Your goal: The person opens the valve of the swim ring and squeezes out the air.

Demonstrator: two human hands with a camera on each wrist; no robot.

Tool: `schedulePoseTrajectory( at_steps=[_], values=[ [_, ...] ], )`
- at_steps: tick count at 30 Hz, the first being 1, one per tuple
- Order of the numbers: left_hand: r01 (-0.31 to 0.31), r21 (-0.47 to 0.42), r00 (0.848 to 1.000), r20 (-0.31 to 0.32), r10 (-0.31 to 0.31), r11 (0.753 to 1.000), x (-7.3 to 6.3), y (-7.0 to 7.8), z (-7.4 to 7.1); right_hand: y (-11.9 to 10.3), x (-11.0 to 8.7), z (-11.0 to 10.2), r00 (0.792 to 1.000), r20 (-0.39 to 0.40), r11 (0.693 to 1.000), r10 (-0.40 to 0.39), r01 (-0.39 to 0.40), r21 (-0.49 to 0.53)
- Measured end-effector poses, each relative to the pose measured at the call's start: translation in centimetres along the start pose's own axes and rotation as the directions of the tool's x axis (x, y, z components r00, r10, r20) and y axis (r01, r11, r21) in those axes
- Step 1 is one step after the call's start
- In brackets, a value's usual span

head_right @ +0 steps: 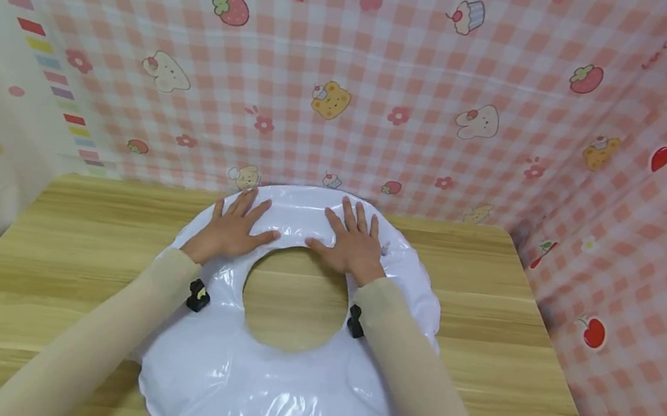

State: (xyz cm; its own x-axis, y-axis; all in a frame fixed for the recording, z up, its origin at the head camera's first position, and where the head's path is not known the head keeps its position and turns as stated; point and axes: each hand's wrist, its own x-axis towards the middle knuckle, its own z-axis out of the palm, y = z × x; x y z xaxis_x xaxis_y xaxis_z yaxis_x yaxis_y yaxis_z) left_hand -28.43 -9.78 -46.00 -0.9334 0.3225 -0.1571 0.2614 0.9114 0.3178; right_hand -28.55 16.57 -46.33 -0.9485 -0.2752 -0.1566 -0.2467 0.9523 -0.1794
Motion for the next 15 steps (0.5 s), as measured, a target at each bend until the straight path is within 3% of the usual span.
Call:
schedulePoseTrajectory(
  at_steps=[8, 12, 15],
  values=[
    [-0.003, -0.04, 0.998, 0.056, 0.006, 0.999, -0.2, -0.7, -1.0, 1.2, 0.4, -0.5, 0.999, 0.027, 0.998, -0.032, 0.03, 0.062],
    [-0.004, -0.054, 0.999, 0.049, 0.007, 0.999, -0.5, -1.1, -1.1, 1.4, 0.0, -1.3, 0.993, -0.023, 0.985, -0.115, 0.117, 0.127],
    [-0.024, -0.067, 0.999, 0.02, 0.025, 0.997, -1.1, -1.5, -1.3, 1.3, -1.4, -2.9, 0.981, -0.053, 0.959, -0.184, 0.191, 0.211]
  ],
)
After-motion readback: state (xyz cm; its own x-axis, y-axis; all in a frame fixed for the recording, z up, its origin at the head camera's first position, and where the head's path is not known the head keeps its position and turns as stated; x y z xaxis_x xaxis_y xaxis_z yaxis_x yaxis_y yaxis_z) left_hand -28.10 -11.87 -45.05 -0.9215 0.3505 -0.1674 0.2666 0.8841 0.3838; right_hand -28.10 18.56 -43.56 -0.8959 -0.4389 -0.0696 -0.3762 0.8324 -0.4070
